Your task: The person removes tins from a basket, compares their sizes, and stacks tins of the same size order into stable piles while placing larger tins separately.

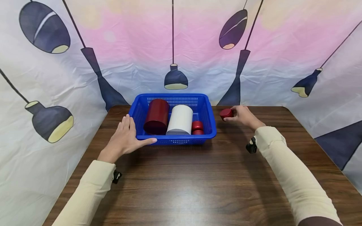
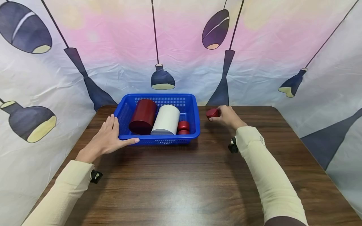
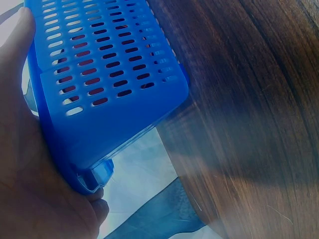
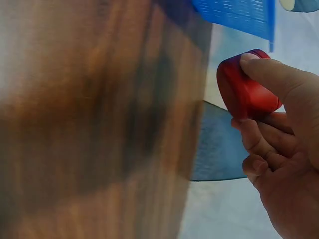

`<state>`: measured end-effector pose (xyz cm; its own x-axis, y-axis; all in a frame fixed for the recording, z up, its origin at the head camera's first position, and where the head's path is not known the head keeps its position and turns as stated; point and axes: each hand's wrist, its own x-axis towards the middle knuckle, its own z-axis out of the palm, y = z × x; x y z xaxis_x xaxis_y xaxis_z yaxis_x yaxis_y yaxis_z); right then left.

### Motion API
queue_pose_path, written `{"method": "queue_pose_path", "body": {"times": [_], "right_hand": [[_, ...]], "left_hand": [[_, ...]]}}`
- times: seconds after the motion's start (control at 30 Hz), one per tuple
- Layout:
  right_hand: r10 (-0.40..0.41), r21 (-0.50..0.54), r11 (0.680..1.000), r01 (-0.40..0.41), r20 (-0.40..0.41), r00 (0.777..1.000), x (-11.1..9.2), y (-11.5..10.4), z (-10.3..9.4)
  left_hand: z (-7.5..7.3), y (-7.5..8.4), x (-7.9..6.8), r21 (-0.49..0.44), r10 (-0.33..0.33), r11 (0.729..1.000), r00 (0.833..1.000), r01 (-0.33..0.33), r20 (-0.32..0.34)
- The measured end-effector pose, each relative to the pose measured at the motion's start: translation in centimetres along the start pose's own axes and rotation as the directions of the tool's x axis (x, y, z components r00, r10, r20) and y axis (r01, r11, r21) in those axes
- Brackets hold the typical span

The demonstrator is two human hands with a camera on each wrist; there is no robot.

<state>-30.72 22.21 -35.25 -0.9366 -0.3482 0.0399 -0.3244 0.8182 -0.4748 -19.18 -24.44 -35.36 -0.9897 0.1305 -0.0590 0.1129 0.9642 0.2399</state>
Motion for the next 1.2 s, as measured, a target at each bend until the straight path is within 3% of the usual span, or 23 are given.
{"method": "queue_pose_path", "body": {"times": [0.17, 0.57, 0.83, 1.2], "right_hand": [[0.076, 0.077, 0.994, -0.075, -0.007, 0.997, -0.9, 0.9, 1.7], [0.147, 0.165, 0.977, -0.138, -0.040, 0.988, -2.2, 2.2, 4.5], [0.193, 0.205, 0.961, -0.183, -0.027, 0.981, -2.7, 2.8, 5.1], [0.184, 0.195, 0.964, -0.179, -0.011, 0.983, -3.2, 3.2, 5.4]], "left_hand": [[0.0, 0.0, 0.0, -0.001, 0.007, 1.000, 1.000, -0.007, -0.005], [0.0, 0.0, -0.1, -0.005, 0.007, 1.000, 1.000, -0.007, -0.003], [0.0, 0.0, 0.0, -0.003, 0.007, 1.000, 1.000, -0.007, -0.002], [0.0, 0.0, 0.1, 0.000, 0.011, 1.000, 1.000, -0.011, -0.003]]}}
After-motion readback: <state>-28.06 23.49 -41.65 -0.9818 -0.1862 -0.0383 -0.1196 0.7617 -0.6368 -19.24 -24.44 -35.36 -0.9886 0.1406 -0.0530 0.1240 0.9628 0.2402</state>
